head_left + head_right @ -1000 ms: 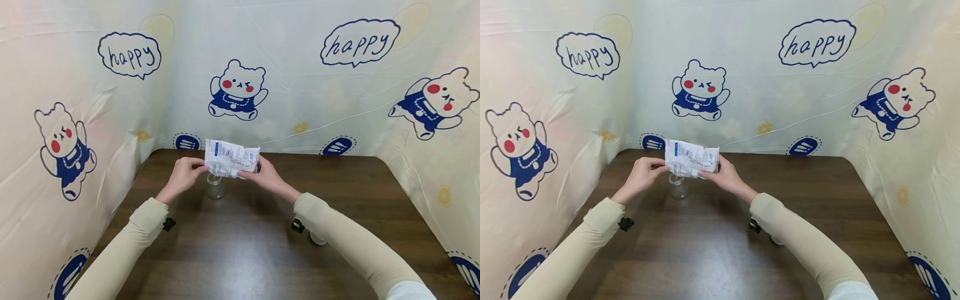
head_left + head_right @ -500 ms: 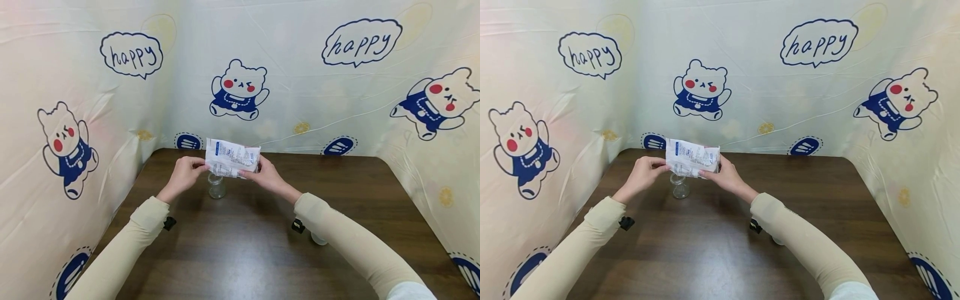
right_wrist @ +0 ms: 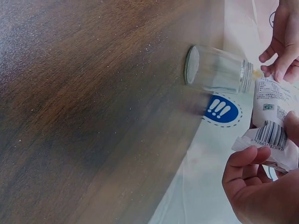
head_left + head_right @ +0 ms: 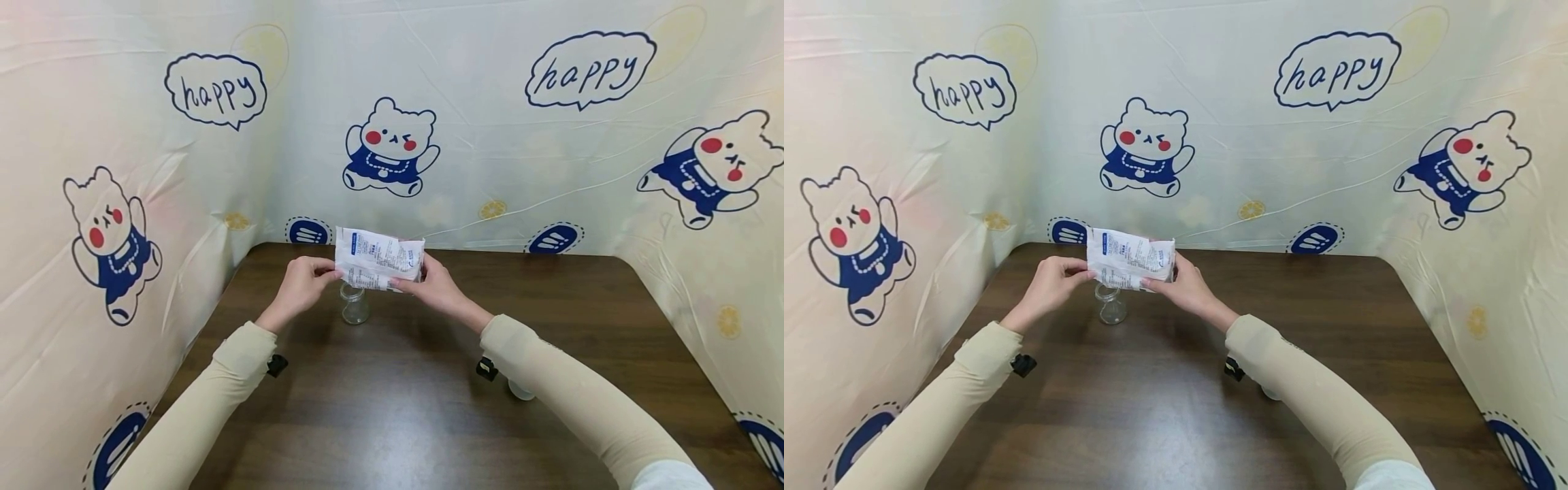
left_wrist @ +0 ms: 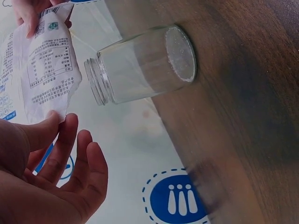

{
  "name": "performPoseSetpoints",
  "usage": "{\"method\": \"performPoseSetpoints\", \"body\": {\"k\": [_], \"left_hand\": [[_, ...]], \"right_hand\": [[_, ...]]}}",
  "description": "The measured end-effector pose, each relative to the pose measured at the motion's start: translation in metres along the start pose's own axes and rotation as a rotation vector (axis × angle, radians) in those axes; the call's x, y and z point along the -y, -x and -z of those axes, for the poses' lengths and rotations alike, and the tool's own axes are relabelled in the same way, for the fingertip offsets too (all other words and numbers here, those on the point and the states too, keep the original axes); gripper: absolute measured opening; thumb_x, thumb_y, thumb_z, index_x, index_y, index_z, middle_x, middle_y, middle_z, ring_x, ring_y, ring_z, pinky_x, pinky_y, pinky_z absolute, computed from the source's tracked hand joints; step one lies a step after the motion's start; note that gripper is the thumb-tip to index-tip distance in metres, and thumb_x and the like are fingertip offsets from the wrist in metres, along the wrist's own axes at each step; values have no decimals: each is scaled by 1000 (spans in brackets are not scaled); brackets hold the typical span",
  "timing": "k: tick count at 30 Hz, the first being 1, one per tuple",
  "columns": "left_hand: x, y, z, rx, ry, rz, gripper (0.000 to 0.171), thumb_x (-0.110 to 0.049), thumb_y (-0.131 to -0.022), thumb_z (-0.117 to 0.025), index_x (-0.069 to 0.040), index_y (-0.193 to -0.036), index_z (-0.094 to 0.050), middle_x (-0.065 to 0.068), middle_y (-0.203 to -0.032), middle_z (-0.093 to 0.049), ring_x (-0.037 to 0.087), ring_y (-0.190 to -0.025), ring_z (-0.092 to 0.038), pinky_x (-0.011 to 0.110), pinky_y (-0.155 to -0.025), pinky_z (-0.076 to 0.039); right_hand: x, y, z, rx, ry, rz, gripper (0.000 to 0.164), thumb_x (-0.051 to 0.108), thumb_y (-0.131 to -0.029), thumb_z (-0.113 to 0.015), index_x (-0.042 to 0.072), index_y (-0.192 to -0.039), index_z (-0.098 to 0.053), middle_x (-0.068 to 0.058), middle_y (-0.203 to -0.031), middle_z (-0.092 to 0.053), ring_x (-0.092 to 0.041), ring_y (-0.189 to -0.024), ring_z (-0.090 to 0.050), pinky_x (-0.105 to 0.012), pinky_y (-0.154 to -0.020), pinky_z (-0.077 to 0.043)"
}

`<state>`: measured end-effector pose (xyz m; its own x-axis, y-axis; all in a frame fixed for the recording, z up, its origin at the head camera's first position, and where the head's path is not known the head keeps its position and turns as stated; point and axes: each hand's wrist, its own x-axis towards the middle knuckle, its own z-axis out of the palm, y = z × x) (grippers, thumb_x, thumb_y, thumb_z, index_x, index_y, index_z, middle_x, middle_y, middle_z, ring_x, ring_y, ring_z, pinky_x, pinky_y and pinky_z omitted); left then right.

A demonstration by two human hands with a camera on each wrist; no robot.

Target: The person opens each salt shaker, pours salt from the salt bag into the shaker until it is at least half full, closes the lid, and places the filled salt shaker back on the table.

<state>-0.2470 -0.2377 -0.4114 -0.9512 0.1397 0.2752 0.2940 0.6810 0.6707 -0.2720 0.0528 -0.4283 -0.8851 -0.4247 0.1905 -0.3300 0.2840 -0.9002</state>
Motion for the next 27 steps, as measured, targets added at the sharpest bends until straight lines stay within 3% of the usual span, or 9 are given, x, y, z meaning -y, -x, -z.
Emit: {"method": "performPoseSetpoints", "body": {"k": [27], "left_hand": [[-1, -1, 1, 8, -3, 2, 14, -6, -98, -76, 2, -108, -81, 15, -103, -78, 28, -82, -63, 39, -72, -50]], "right_hand": [[3, -2, 1, 2, 1, 15, 65, 14, -95, -82, 17, -153, -52, -7, -133, -68, -23, -106, -70, -35, -78, -58]]}}
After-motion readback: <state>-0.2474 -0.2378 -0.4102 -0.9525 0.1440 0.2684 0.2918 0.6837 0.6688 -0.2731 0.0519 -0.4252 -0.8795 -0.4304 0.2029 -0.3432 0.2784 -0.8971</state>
